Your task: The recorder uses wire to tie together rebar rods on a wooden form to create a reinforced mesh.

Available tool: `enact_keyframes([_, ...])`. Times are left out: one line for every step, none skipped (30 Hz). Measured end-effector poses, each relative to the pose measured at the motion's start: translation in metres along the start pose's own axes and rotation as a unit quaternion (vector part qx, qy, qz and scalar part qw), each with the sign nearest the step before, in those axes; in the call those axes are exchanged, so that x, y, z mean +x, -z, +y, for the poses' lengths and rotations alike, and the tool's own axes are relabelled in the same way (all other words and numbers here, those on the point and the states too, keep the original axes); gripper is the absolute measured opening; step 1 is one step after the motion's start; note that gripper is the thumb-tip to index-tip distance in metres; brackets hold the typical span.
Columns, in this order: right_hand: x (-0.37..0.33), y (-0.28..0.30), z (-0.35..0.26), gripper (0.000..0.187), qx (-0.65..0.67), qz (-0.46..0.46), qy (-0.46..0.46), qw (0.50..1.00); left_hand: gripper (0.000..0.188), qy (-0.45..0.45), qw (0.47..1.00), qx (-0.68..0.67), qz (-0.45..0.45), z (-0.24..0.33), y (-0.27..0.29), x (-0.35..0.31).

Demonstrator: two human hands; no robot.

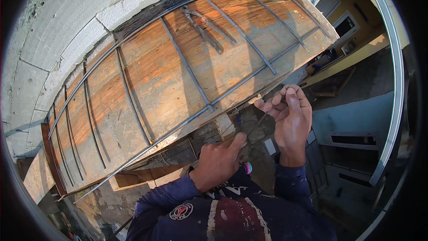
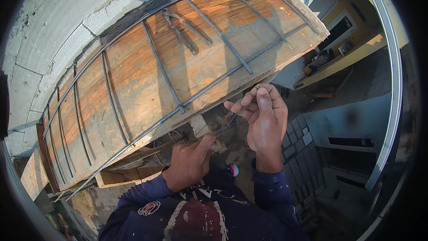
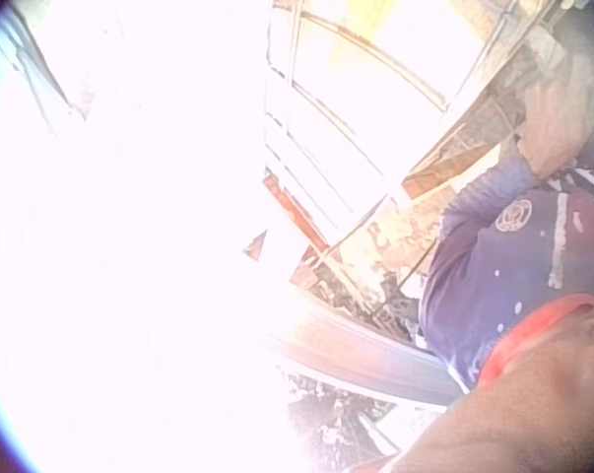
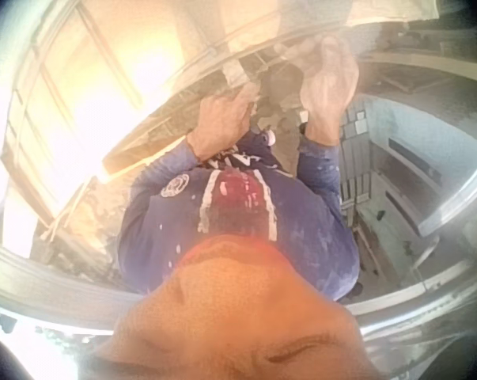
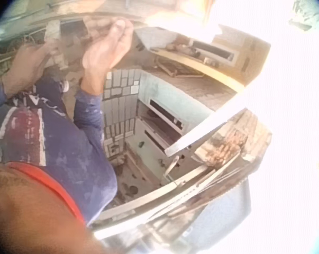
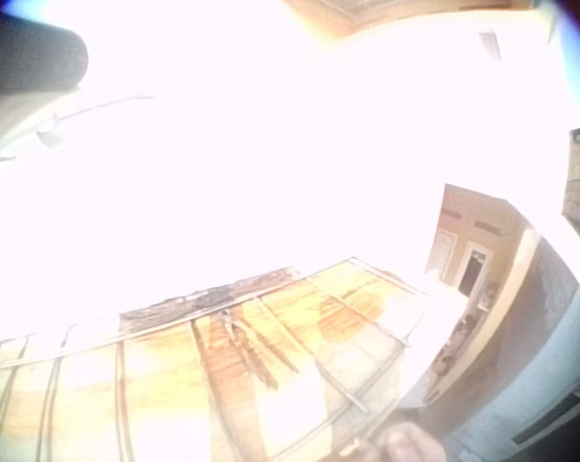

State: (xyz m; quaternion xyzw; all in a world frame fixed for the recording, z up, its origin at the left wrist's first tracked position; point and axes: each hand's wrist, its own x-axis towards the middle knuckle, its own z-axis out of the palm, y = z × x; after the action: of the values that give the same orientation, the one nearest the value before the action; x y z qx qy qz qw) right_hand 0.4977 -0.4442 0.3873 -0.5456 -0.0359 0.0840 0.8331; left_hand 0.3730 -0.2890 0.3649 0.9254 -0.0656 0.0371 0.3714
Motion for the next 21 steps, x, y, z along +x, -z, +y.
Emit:
enact_keyframes([0.004, 0.001, 0.001, 0.018, 0.106, -0.019, -0.007, 0.994, 0.028, 0.025, 1.0, 0.008, 0.012, 0.001, -0.006, -0.002])
enact_keyframes([0.009, -0.003, 0.001, 0.018, 0.111, -0.013, 0.002, 0.994, 0.032, 0.013, 0.996, -0.086, 0.024, -0.001, -0.009, -0.005])
enact_keyframes([0.012, -0.003, -0.005, 0.017, 0.117, -0.011, 0.006, 0.993, 0.036, 0.002, 0.983, -0.176, 0.045, -0.002, -0.011, -0.007])
enact_keyframes([0.015, 0.005, -0.013, 0.016, 0.095, 0.0, 0.02, 0.995, 0.036, 0.039, 0.985, -0.155, 0.07, -0.002, -0.011, -0.008])
enact_keyframes([0.022, 0.026, -0.017, 0.014, 0.074, -0.005, 0.056, 0.996, 0.037, -0.045, 0.973, -0.177, 0.14, -0.001, -0.012, -0.005])
enact_keyframes([0.028, 0.044, -0.028, 0.013, 0.041, -0.008, 0.064, 0.997, 0.037, -0.135, 0.951, -0.191, 0.203, -0.005, -0.006, -0.006])
enact_keyframes([0.034, 0.069, -0.037, 0.012, -0.027, -0.015, 0.082, 0.996, 0.037, -0.11, 0.953, -0.172, 0.223, -0.01, 0.01, -0.01])
enact_keyframes([0.047, 0.077, -0.043, 0.015, -0.068, 0.006, 0.067, 0.995, 0.033, -0.155, 0.941, -0.135, 0.269, -0.015, 0.027, -0.018])
enact_keyframes([0.064, 0.085, -0.04, 0.015, -0.106, 0.022, 0.071, 0.992, 0.029, -0.203, 0.924, -0.098, 0.307, -0.019, 0.044, -0.026])
enact_keyframes([0.083, 0.089, -0.035, 0.014, -0.143, -0.006, 0.084, 0.986, 0.025, -0.167, 0.924, -0.043, 0.341, -0.021, 0.071, -0.042])
enact_keyframes([0.103, 0.096, -0.035, 0.015, -0.189, -0.006, 0.061, 0.98, 0.02, -0.131, 0.919, 0.011, 0.371, -0.021, 0.096, -0.065])
enact_keyframes([0.113, 0.103, -0.044, 0.016, -0.243, 0.012, 0.052, 0.969, 0.026, -0.081, 0.912, 0.053, 0.399, -0.032, 0.114, -0.087])
enact_keyframes([0.13, 0.111, -0.044, 0.015, -0.246, -0.015, 0.052, 0.968, 0.031, -0.008, 0.899, 0.149, 0.411, -0.033, 0.132, -0.105])
enact_keyframes([0.145, 0.118, -0.044, 0.013, -0.249, -0.038, 0.054, 0.966, 0.034, 0.067, 0.886, 0.222, 0.401, -0.039, 0.142, -0.129])
enact_keyframes([0.151, 0.116, -0.051, 0.017, -0.266, -0.035, 0.052, 0.962, 0.033, 0.121, 0.869, 0.287, 0.385, -0.047, 0.153, -0.153])
enact_keyframes([0.161, 0.116, -0.05, 0.017, -0.264, -0.045, 0.053, 0.962, 0.033, 0.18, 0.829, 0.328, 0.415, -0.058, 0.153, -0.18])
enact_keyframes([0.173, 0.117, -0.047, 0.02, -0.305, -0.056, 0.036, 0.95, 0.031, 0.249, 0.744, 0.375, 0.493, -0.067, 0.149, -0.198])
enact_keyframes([0.185, 0.116, -0.038, 0.024, -0.34, -0.067, 0.016, 0.938, 0.026, 0.309, 0.654, 0.335, 0.604, -0.086, 0.141, -0.221])
enact_keyframes([0.18, 0.1, -0.025, 0.027, -0.333, -0.035, 0.038, 0.942, 0.021, 0.355, 0.551, 0.28, 0.701, -0.11, 0.136, -0.241])
enact_keyframes([0.178, 0.091, -0.02, 0.027, -0.33, -0.044, 0.038, 0.942, 0.021, 0.357, 0.543, 0.286, 0.704, -0.12, 0.134, -0.256])
enact_keyframes([0.178, 0.086, -0.018, 0.027, -0.346, -0.031, 0.028, 0.937, 0.02, 0.382, 0.486, 0.078, 0.782, -0.126, 0.133, -0.267])
